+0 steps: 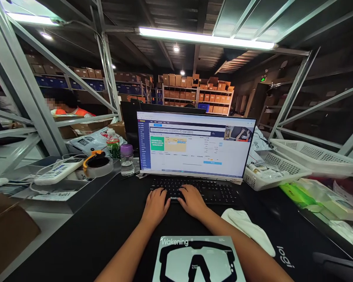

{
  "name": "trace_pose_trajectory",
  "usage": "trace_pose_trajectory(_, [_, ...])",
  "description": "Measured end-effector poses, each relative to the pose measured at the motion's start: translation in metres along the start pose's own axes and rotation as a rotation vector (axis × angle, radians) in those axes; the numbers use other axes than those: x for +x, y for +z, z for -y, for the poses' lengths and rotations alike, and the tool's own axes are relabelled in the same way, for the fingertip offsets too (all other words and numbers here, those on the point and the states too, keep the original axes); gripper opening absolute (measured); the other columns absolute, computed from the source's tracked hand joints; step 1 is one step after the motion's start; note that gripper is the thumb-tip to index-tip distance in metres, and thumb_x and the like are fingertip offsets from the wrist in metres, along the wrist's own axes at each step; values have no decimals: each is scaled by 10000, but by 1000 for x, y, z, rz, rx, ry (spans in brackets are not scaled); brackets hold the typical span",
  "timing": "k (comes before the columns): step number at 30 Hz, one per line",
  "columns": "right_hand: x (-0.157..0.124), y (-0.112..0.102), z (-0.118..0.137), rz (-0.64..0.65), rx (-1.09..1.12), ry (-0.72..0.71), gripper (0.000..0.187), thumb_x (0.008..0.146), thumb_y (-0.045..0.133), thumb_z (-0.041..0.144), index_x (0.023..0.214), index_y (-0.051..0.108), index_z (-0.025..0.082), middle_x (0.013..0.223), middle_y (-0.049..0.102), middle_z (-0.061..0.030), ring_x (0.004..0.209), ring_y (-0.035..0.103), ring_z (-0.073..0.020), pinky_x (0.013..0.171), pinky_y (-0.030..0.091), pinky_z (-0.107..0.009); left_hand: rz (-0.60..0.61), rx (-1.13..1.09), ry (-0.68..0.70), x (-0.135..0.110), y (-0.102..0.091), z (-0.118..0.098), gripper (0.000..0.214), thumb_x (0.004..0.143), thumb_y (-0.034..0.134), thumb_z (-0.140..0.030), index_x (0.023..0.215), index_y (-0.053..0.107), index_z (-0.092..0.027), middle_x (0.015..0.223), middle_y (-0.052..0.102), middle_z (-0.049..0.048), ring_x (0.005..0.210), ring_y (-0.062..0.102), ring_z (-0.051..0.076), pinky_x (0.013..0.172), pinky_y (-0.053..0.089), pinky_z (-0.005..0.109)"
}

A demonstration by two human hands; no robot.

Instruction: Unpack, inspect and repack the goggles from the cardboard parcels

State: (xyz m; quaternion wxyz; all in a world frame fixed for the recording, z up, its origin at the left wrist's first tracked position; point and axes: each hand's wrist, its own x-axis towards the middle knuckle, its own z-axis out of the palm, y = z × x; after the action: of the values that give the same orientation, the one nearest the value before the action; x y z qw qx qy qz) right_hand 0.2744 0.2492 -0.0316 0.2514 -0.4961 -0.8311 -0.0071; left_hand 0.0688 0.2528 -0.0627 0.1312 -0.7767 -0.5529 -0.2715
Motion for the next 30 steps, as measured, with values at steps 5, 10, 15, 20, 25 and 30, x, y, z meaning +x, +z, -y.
trace_pose_trajectory(5, [-1,-5,-2,-3,7,16,270,968,562,234,1195,692,168,1256,663,-115,1176,590,-256,1046,459,-398,1,-1,6,0,-1,0,295,943,630,-321,1189,622,-161,1234,636,95,1178,596,261,1033,473,524])
trace_pose_trajectory(10, [0,-4,3,16,15,-63,291,962,604,301,1231,696,236,1325,627,-84,1245,542,-237,1096,415,-384,-6,31,8,0,-2,-1,280,937,637,-301,1175,624,-155,1220,638,93,1169,599,261,1026,479,523])
trace_pose_trajectory(15, [6,-3,6,18,11,-67,289,986,566,341,1208,718,234,1424,574,-85,1401,403,-283,1204,262,-456,-2,42,8,0,-1,-1,290,936,639,-301,1188,619,-158,1234,632,94,1173,597,261,1026,481,522])
trace_pose_trajectory(20, [11,-6,4,4,16,-10,466,1001,514,303,1433,515,127,1284,671,-120,1331,482,-257,1185,307,-434,-1,31,2,-1,0,-1,296,938,636,-311,1190,618,-159,1237,631,95,1179,593,263,1033,472,526])
trace_pose_trajectory(25, [12,-6,4,-26,-15,4,353,989,524,307,1300,646,193,1257,645,-111,1303,476,-276,1183,302,-451,-2,23,3,-1,0,-1,294,941,629,-315,1190,620,-158,1237,632,97,1179,593,263,1034,469,525])
trace_pose_trajectory(30, [11,-3,5,-43,-42,-7,265,981,536,329,1144,728,244,1311,604,-99,1329,449,-271,1224,205,-491,-2,28,11,0,0,0,291,941,630,-317,1185,622,-159,1227,636,97,1169,597,260,1028,475,517])
